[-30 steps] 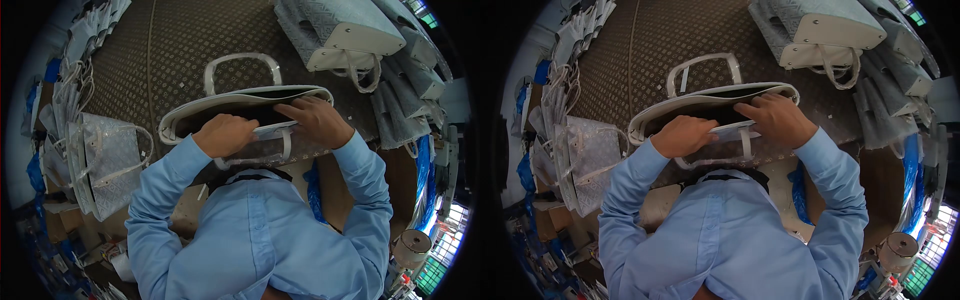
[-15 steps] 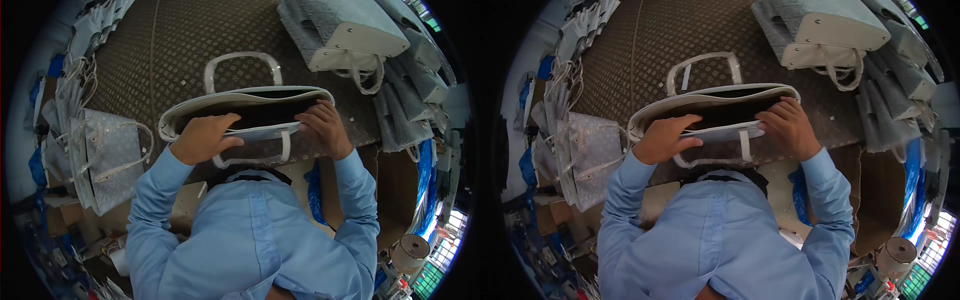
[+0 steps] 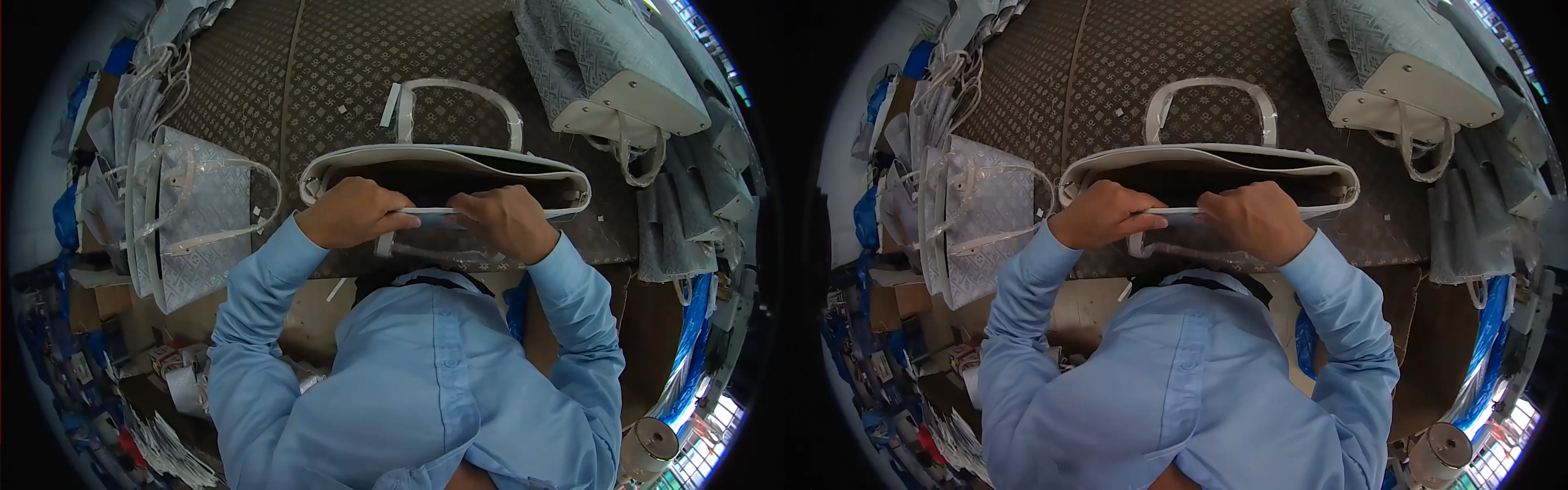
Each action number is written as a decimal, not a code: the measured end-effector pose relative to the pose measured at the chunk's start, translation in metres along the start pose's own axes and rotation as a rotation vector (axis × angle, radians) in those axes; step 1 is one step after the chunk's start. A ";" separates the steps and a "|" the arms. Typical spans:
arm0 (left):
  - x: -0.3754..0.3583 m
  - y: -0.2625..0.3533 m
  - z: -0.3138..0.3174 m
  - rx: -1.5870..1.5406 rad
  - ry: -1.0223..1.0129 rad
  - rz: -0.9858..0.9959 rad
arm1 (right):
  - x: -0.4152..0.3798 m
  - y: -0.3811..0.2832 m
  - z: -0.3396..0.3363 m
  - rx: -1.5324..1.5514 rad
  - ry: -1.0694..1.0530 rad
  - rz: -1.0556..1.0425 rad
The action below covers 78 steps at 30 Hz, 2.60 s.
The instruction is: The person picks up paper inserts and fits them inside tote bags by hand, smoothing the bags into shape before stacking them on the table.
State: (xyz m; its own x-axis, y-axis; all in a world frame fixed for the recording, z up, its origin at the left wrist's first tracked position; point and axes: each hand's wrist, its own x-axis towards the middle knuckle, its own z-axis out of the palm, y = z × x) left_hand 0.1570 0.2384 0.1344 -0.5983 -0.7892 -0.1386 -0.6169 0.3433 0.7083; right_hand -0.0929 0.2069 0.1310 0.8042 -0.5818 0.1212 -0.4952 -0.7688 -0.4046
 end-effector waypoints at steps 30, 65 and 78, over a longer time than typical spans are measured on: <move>-0.008 0.017 -0.004 0.037 0.086 -0.082 | -0.071 0.043 -0.023 -0.291 0.375 0.013; -0.032 0.005 -0.013 0.314 0.904 -0.100 | -0.067 0.035 -0.019 -0.022 0.885 0.286; 0.003 -0.077 -0.084 -0.127 0.622 -0.446 | -0.080 0.046 -0.022 0.488 0.395 0.546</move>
State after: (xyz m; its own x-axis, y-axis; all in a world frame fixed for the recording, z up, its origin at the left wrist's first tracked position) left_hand 0.2458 0.1672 0.1377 0.1136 -0.9927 -0.0416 -0.6463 -0.1056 0.7557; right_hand -0.1874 0.2122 0.1228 0.2725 -0.9599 0.0658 -0.5112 -0.2024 -0.8353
